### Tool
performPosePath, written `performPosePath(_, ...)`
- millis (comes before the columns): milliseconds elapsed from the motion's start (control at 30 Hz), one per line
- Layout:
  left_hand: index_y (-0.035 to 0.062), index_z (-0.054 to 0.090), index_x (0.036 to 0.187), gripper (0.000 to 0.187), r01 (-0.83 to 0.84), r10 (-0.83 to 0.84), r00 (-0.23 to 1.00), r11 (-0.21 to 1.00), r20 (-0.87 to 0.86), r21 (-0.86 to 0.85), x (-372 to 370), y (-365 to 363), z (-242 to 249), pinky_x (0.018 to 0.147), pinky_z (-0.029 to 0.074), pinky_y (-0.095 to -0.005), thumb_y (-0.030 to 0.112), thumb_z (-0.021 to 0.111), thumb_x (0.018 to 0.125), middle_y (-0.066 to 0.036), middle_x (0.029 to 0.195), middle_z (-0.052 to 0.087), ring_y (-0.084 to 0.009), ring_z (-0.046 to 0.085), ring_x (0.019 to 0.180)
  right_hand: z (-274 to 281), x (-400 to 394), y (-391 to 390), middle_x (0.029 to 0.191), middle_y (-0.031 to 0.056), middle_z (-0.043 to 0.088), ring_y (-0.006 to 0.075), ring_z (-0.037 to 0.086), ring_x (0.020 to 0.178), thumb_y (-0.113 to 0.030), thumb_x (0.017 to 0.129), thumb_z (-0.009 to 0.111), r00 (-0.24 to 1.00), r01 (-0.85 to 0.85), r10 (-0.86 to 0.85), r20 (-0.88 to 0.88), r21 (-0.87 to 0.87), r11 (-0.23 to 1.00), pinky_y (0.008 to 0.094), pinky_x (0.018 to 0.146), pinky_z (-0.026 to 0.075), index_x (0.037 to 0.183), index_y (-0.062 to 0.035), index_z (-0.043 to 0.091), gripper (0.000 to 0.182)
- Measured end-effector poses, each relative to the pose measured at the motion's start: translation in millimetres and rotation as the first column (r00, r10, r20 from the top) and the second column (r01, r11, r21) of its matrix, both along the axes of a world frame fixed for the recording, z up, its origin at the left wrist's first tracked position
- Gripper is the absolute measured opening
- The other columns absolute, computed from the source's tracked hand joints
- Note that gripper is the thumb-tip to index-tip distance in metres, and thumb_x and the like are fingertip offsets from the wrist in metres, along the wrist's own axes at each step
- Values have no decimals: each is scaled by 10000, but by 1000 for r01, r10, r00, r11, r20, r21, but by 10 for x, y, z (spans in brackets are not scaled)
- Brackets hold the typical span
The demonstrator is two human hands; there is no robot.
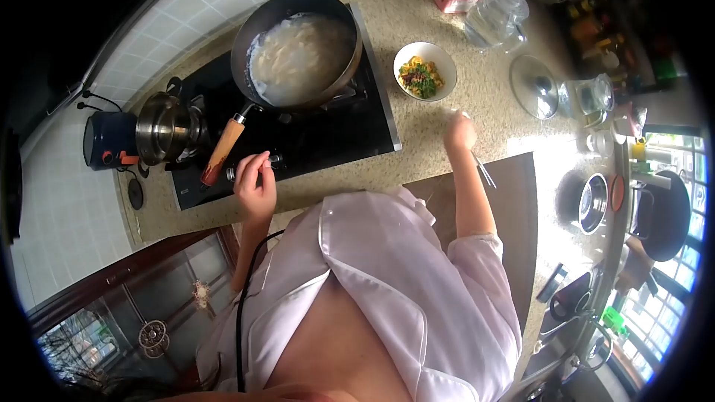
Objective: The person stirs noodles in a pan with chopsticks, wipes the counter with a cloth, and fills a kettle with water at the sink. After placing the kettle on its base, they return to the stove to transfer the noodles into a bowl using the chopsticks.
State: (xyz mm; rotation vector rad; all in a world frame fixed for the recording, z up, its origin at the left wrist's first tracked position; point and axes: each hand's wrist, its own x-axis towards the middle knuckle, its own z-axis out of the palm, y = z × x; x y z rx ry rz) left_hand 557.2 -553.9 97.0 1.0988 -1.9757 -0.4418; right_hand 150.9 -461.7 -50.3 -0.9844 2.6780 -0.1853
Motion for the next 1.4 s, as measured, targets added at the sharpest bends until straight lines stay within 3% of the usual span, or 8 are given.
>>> performPosePath(300,-3,665,942,159,158,-158,987,983,-9,96,-62,8,-98,602,483,-262,-63,617,802,-106,849,625,-184,588,672,193,1060,433,970,121,613,320,657,798,-57,847,487,903,-426,430,-1,124,896,427,661,538,1006,-113,515,171)
performPosePath(467,-3,668,936,151,181,-181,983,974,-12,135,-29,-12,-148,586,483,-262,-55,616,804,-115,841,622,-194,595,667,-49,143,666,1026,83,648,305,650,854,-138,919,389,967,-113,130,-220,89,990,429,705,516,1090,-165,610,281)
performPosePath(500,-5,660,941,154,198,-197,980,969,-21,146,-29,-2,-147,586,484,-285,-52,608,803,-118,838,625,-221,603,676,-270,-98,741,1022,101,625,331,655,827,-134,897,465,960,-75,70,-271,-8,997,466,644,521,1067,-153,492,174)
performPosePath(533,-7,651,945,158,209,-207,978,966,-29,154,-28,3,-134,587,485,-308,-49,599,802,-121,836,627,-248,612,684,-89,-203,633,1062,121,627,341,652,874,-114,890,455,982,39,-9,-186,157,987,465,684,526,1077,-131,488,191)
performPosePath(633,7,651,937,149,233,-228,973,957,-47,173,-9,45,-135,603,494,-324,-30,600,802,-124,835,623,-259,618,700,-354,-332,556,1049,182,625,369,634,936,-104,897,435,958,149,-159,-239,-60,987,466,739,522,1059,-69,483,173)
performPosePath(700,10,649,941,155,244,-237,969,955,-65,166,16,71,-242,603,494,-324,-26,603,798,-120,832,621,-260,616,699,-35,-114,398,1093,233,599,397,590,1012,-122,930,368,979,192,-187,-81,61,979,459,839,486,1083,-14,509,235)
performPosePath(1167,15,651,914,121,300,-282,954,914,-102,272,-383,296,-278,605,494,-311,6,602,803,-110,823,634,-234,617,705,-83,1013,253,952,188,604,370,650,776,-50,880,439,857,-516,516,6,15,856,462,636,530,1008,-82,464,134)
performPosePath(1400,28,661,908,105,309,-295,951,915,-92,261,-866,503,-272,600,492,-313,55,643,808,-101,821,632,-231,618,717,-421,-248,394,1001,141,631,365,638,826,-167,930,415,932,-355,337,-131,-157,922,464,679,510,1065,-125,588,224)
